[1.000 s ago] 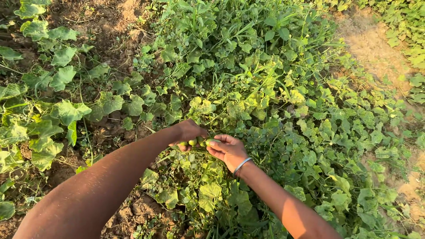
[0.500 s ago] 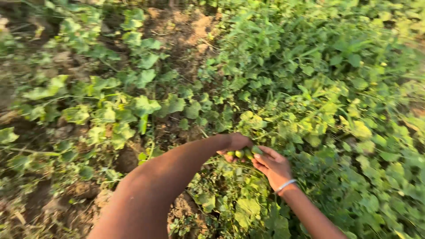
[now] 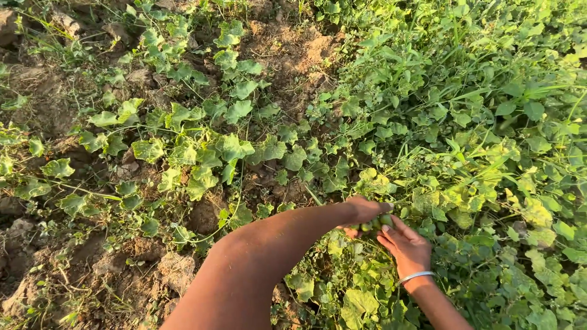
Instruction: The person walks along a dense vine patch in a field and picks small green gourds from the plants by hand, moving leaves aside to find them and collecting the picked gourds in one hand while continuing along the row.
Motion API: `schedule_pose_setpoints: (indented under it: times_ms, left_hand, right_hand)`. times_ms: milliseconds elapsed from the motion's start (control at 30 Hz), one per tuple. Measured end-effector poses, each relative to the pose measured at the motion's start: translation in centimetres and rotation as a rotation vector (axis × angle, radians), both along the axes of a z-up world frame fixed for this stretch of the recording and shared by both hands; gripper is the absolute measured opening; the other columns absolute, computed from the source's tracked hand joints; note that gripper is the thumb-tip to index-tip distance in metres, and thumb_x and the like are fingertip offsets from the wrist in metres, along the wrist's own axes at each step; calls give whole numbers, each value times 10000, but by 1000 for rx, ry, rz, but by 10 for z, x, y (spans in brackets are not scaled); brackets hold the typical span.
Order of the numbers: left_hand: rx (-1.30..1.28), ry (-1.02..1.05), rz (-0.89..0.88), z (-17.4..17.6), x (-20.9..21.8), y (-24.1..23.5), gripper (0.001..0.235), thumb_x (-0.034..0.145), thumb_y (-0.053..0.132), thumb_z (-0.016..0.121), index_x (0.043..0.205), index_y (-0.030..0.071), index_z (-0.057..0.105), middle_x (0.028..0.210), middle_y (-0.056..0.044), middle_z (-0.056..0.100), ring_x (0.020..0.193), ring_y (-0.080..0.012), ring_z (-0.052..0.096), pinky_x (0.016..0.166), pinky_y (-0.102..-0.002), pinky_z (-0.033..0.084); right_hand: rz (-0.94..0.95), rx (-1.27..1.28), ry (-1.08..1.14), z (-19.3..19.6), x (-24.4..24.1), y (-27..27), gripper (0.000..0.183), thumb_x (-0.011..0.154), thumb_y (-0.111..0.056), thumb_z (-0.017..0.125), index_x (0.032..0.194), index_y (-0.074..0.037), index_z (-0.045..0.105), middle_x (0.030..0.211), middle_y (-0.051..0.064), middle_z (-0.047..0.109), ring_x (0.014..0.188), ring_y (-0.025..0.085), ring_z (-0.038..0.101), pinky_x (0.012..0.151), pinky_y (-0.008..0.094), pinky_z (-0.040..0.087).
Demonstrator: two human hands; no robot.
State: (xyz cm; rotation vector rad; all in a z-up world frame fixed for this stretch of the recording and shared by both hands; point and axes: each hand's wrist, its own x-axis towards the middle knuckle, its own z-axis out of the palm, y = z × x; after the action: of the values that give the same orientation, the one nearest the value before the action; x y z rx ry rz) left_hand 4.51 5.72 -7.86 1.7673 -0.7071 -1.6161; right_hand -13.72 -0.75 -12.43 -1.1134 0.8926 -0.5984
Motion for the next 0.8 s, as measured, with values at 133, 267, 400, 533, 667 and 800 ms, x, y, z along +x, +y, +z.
schedule_pose_setpoints:
  times_ms: [133,267,400,533,667,800]
  left_hand:
    - [-97,53,-112,-28,-7,-11,614,946,668,496,981,122,775,725,-100,626,564,-170,574,524,-381,510]
    - [-133,-231,-243,-46,-4,-17,579,835,717,617,907,181,822,849,-75,720,750,-155,646,693,-387,534]
    - [-95,-252,-222,-36,3,-3,558,822,710,594,895,212,834,827,-50,757,712,-154,678,706,-367,571]
    - [-7,-178,-123,-7,-5,10,595,835,715,612,918,171,837,808,-61,749,621,-160,649,646,-358,577]
    - [-3,-265,-102,-33,-1,1,649,868,681,646,938,54,800,802,-111,733,531,-160,622,546,-346,568]
    - [6,-321,-121,-36,3,-1,624,862,624,663,933,17,792,839,-119,711,565,-150,615,500,-330,551]
  right_hand:
    - [-15,-47,39,-13,-8,-6,485,877,13,704,1350,55,611,1196,164,730,995,270,728,929,440,615]
    - [157,-129,-4,-44,-22,-12,405,949,1,638,1347,71,612,1208,165,703,1016,250,725,929,405,620]
    - [257,-130,9,-38,-19,-2,413,972,-37,583,1380,25,589,1215,139,711,1030,216,743,933,344,620]
    - [219,-128,66,-27,-17,2,422,965,-54,612,1379,26,592,1173,137,740,993,223,763,890,340,636]
    - [155,-49,91,-19,-11,7,432,932,-67,695,1348,34,641,1095,137,766,935,223,771,820,337,638]
    - [150,38,70,-14,-5,12,449,892,-74,735,1329,1,660,1054,109,768,903,195,767,786,311,630]
